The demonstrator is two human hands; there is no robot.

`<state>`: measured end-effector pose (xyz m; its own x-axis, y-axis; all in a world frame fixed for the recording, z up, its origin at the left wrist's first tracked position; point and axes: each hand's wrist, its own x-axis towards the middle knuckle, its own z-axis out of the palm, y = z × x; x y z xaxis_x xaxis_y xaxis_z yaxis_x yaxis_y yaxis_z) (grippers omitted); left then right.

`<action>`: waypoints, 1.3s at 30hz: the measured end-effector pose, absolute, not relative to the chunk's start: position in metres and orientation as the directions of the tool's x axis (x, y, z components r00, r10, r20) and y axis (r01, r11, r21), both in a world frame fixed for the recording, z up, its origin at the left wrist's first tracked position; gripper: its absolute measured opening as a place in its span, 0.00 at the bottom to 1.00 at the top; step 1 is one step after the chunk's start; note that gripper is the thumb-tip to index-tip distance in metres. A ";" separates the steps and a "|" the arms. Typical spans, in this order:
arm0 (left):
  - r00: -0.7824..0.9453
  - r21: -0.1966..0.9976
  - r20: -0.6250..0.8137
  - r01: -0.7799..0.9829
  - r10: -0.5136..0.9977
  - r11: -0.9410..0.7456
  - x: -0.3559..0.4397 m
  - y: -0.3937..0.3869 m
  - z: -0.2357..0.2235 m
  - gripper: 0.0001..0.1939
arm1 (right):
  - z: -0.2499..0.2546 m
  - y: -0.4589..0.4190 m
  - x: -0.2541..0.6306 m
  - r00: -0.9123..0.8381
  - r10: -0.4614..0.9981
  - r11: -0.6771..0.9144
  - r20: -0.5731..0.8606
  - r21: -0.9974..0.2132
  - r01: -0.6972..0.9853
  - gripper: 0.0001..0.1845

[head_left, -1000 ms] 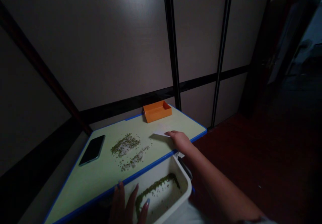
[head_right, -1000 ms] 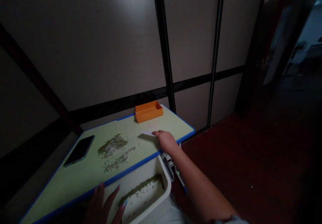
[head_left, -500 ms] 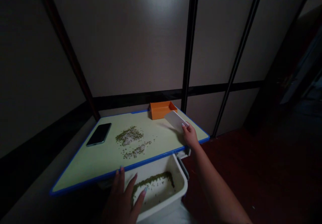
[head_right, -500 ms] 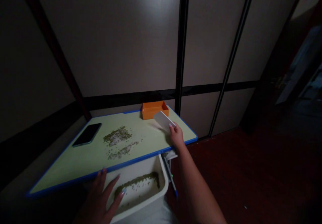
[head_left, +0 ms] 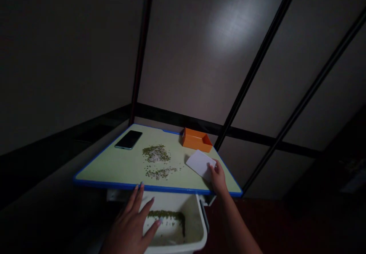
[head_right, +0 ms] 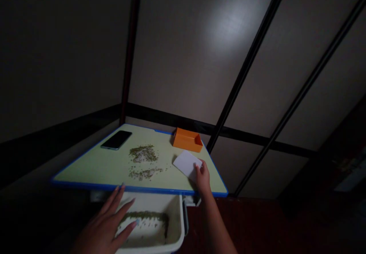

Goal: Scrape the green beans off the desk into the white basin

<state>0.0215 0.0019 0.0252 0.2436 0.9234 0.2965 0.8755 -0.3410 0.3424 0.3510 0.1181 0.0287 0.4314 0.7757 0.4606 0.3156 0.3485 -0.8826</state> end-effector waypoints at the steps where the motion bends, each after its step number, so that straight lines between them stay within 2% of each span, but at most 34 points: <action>1: 0.240 0.351 0.282 0.875 0.929 -0.332 0.022 0.001 0.026 0.26 | 0.029 0.123 0.350 0.428 0.765 0.347 0.481 -0.868 0.355 0.19; 8: 0.234 0.358 0.273 0.875 0.933 -0.325 0.021 0.000 0.025 0.26 | 0.040 0.164 0.326 0.402 0.740 0.316 0.539 -0.807 0.499 0.17; 18: 0.262 0.241 0.479 0.878 0.837 -0.413 0.015 0.006 0.009 0.23 | 0.043 0.165 0.304 0.152 0.820 0.461 0.552 -0.794 0.395 0.15; 27: 0.315 0.166 0.494 0.880 0.810 -0.444 0.013 0.008 0.009 0.24 | 0.045 0.149 0.308 0.023 0.832 0.515 0.555 -0.787 0.341 0.13; 31: 0.322 0.173 0.492 0.875 0.809 -0.453 0.012 0.008 0.010 0.23 | 0.045 0.148 0.308 0.037 0.836 0.508 0.547 -0.798 0.323 0.14; 39: 0.328 0.160 0.489 0.877 0.808 -0.452 0.010 0.010 0.005 0.23 | 0.043 0.140 0.339 0.218 0.804 0.472 0.553 -0.817 0.331 0.15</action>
